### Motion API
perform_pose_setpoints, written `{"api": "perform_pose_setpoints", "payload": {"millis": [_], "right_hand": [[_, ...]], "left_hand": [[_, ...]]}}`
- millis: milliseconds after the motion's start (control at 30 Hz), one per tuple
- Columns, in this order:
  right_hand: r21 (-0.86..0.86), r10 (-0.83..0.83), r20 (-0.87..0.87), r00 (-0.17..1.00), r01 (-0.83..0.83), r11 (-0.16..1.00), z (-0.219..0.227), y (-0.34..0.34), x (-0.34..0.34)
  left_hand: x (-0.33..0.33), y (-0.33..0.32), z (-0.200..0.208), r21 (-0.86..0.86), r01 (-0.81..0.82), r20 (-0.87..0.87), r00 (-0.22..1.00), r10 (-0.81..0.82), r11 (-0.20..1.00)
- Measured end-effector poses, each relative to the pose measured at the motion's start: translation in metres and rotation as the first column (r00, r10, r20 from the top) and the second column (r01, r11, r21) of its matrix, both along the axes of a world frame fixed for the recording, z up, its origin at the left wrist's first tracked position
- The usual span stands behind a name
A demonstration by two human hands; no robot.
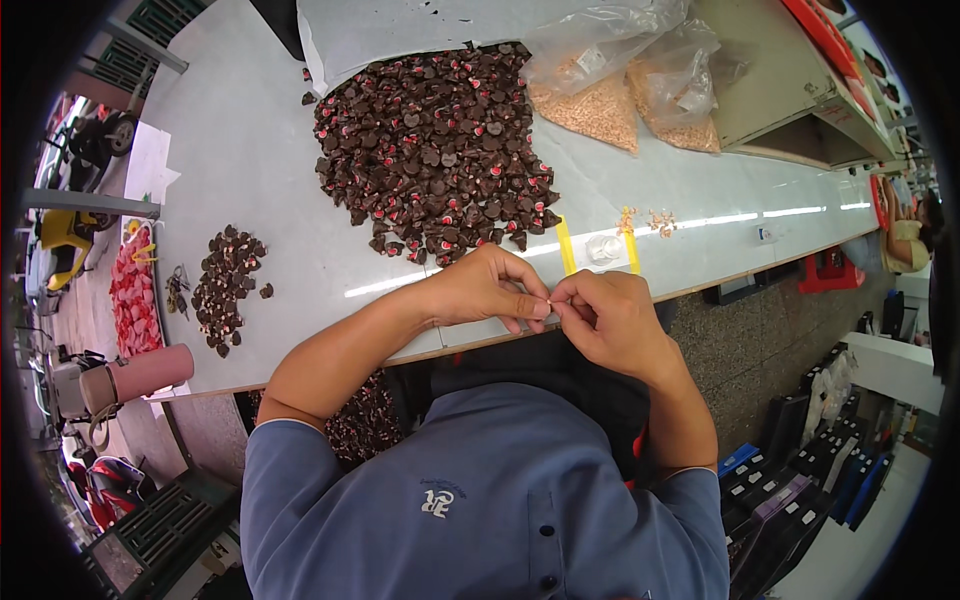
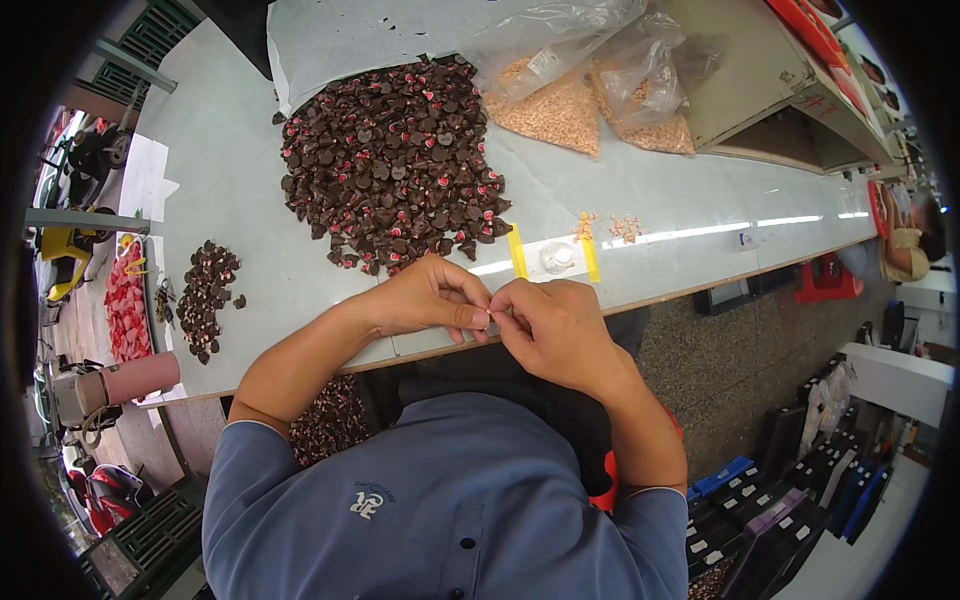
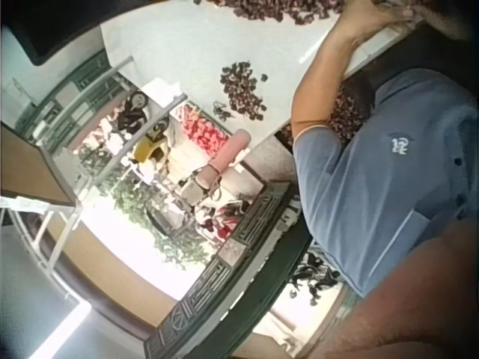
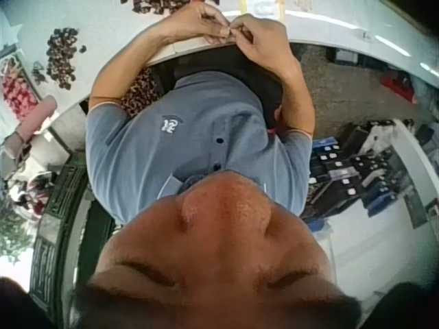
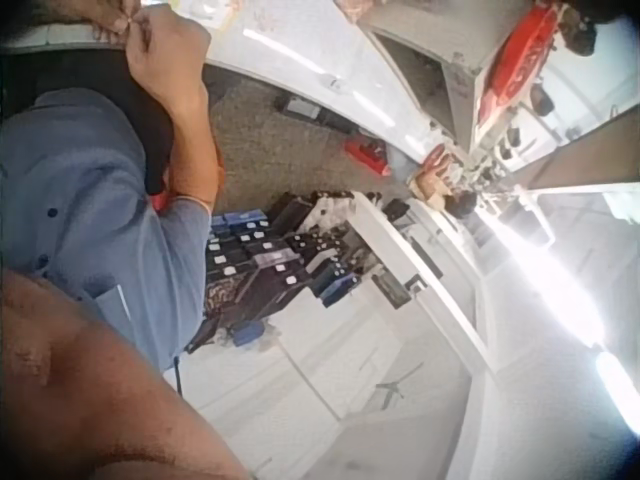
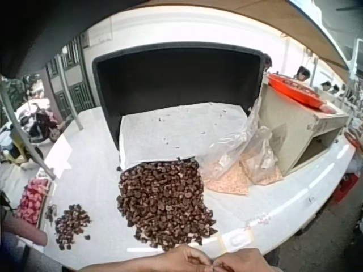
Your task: Packing small plastic components into individual plastic bags along with a identification slip at an assembly workbench.
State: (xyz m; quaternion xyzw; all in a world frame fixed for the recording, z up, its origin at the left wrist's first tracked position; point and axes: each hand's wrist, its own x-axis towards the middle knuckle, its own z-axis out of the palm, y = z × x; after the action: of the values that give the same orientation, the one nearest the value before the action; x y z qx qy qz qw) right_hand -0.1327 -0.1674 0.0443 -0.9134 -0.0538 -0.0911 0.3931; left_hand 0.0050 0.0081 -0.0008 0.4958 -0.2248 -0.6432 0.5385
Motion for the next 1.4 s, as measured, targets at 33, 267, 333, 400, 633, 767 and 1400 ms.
{"api": "perform_pose_setpoints", "payload": {"millis": [33,267,333,400,633,767,1400], "right_hand": [[0.003,0.008,0.011,1.0,-0.008,1.0,-0.001,0.0,0.0],[0.006,0.009,0.009,1.0,-0.009,1.0,-0.004,-0.002,-0.002],[-0.009,-0.017,0.03,0.999,0.017,1.0,-0.002,-0.005,-0.002],[-0.063,-0.04,0.049,0.998,0.043,0.997,0.001,-0.012,-0.003],[-0.516,-0.095,0.124,0.988,0.146,0.844,0.021,-0.043,0.0],[-0.661,-0.099,0.089,0.991,0.133,0.738,0.018,-0.048,0.004],[-0.456,-0.091,0.174,0.981,0.162,0.875,0.02,-0.024,0.001]], "left_hand": [[0.0,0.0,0.001,0.003,0.001,-0.003,1.0,-0.001,1.0],[0.0,-0.001,0.002,0.016,0.0,0.001,1.0,0.0,1.0],[0.0,-0.003,0.002,0.019,-0.01,0.001,1.0,0.01,1.0],[-0.001,-0.003,0.002,0.019,-0.022,0.0,1.0,0.022,1.0],[0.0,-0.003,0.002,-0.005,-0.028,0.03,0.999,0.028,1.0],[0.0,-0.003,0.001,0.002,-0.033,0.038,0.999,0.033,0.999],[0.002,-0.003,-0.003,-0.022,-0.069,-0.058,0.996,0.068,0.997]]}}
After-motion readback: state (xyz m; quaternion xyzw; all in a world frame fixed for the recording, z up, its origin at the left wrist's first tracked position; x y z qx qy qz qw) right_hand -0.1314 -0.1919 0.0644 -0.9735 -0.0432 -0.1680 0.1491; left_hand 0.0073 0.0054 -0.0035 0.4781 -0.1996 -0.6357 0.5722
